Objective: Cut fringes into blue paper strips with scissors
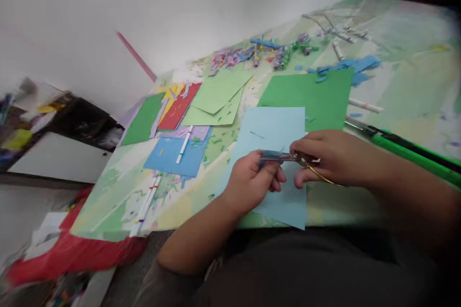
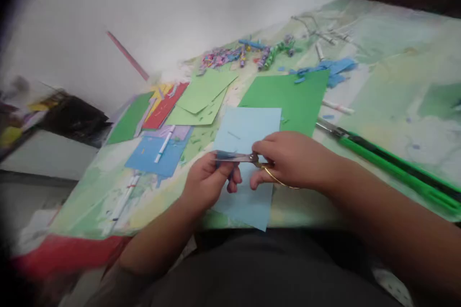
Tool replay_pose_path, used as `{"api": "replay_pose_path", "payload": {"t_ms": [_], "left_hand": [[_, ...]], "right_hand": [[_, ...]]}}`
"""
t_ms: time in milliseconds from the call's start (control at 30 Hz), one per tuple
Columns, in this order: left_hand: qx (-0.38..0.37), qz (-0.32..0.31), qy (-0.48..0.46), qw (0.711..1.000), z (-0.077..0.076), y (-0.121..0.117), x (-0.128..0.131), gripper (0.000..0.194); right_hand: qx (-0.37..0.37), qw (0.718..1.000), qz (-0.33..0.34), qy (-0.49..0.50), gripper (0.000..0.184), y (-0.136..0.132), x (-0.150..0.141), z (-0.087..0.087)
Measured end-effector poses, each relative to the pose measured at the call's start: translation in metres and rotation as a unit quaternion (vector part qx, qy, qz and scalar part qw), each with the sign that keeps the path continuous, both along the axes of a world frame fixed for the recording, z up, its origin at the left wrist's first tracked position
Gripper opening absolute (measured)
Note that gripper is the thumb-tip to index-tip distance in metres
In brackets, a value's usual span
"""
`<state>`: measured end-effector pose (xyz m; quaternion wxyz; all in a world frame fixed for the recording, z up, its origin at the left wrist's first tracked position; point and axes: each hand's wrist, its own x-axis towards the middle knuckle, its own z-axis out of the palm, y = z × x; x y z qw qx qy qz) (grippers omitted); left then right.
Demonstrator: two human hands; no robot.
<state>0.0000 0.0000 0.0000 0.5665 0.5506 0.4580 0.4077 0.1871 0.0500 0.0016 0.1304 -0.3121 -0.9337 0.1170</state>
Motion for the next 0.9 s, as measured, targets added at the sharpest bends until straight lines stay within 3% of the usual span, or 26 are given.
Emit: {"api": "replay_pose_path", "payload": {"t_ms": [133,233,333,467,667,900], "left_hand": [[0.003,-0.017,-0.022,1.0,0.0005,0.001,0.0009,0.017],[0.028,0.006,-0.016,0.999,-0.0003,0.0009,0.0,0.019],[0.076,0.047,0.027,0.996,-0.0013,0.0001,-0.0017,0.022],[0.122,0.038,0.103,0.986,-0.0025,-0.0015,-0.0021,0.023],[0.121,0.031,0.132,0.983,-0.0026,-0.0026,-0.0003,0.024],[0.068,0.037,0.082,0.994,-0.0016,-0.0025,0.0021,0.021]], "right_hand": [[-0.003,1.0,-0.005,0.017,0.059,0.0027,0.0007,0.0017],[-0.015,1.0,-0.005,0.027,0.059,0.003,0.0013,0.0026],[-0.036,0.999,-0.003,0.025,0.059,0.0023,0.0006,0.0019],[-0.071,0.997,0.003,0.027,0.059,0.0013,-0.0024,0.0001],[-0.067,0.997,0.006,0.022,0.06,0.0014,-0.0049,-0.0013],[-0.028,1.0,-0.006,0.011,0.057,0.0018,-0.0032,-0.0058]]}}
